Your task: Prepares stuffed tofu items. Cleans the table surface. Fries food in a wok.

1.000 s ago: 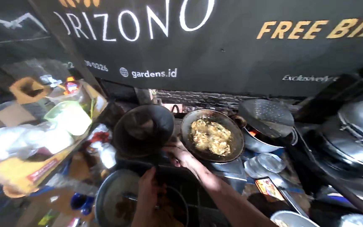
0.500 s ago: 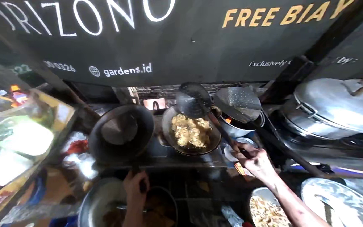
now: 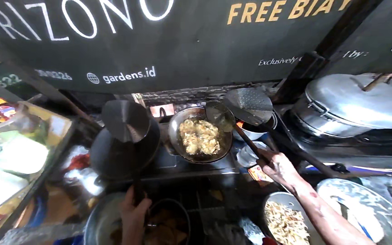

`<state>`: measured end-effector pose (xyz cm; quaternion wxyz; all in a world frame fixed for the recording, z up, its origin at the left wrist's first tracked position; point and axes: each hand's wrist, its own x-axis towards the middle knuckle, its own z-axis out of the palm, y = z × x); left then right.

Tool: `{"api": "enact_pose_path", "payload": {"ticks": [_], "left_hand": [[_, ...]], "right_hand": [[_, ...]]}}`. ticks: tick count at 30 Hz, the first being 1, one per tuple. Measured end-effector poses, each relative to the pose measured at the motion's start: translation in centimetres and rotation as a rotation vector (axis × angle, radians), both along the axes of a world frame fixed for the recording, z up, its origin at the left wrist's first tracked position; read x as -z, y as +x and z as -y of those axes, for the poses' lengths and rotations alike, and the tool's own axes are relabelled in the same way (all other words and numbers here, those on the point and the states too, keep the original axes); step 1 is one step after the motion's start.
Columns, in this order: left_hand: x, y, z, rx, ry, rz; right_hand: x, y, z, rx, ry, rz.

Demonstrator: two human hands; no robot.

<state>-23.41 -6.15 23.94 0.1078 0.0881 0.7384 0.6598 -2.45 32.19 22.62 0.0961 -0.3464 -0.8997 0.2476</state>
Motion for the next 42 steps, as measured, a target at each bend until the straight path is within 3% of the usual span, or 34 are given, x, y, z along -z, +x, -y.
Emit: {"api": "enact_pose_path", "payload": {"ticks": [11,15,18,26,35,42], "left_hand": [[-1.3,2.6,-1.9,0.196,-0.323,-0.222],[-1.3,3.3,-2.4,0.244,-0.395,-0.204],[-1.2,3.8,-2.9,0.271,-0.439,-0.198],[-1.0,4.7,-3.8,0.327,-0.568,-0.172],[0.2,4.6,-4.1,0.32,-0.543,-0.14],[0.5,4.5,-4.2,0.243,-0.468,-0.225]], "right_hand": [[-1.5,-0.5,0.0,-0.065,-0.261,0.1],[-1.9,-0.7,1.4,-0.044,-0.558,0.02],[-1.4,-1.6,3.8,0.101,-0.727,-0.045],[1.0,-3.0,7.9,0.146,-0.905,-0.284],[3.8,-4.5,9.3,0.217,-1.063,-0.513],[3.8,-3.3,10.1,0.303,-1.141,-0.61]]}}
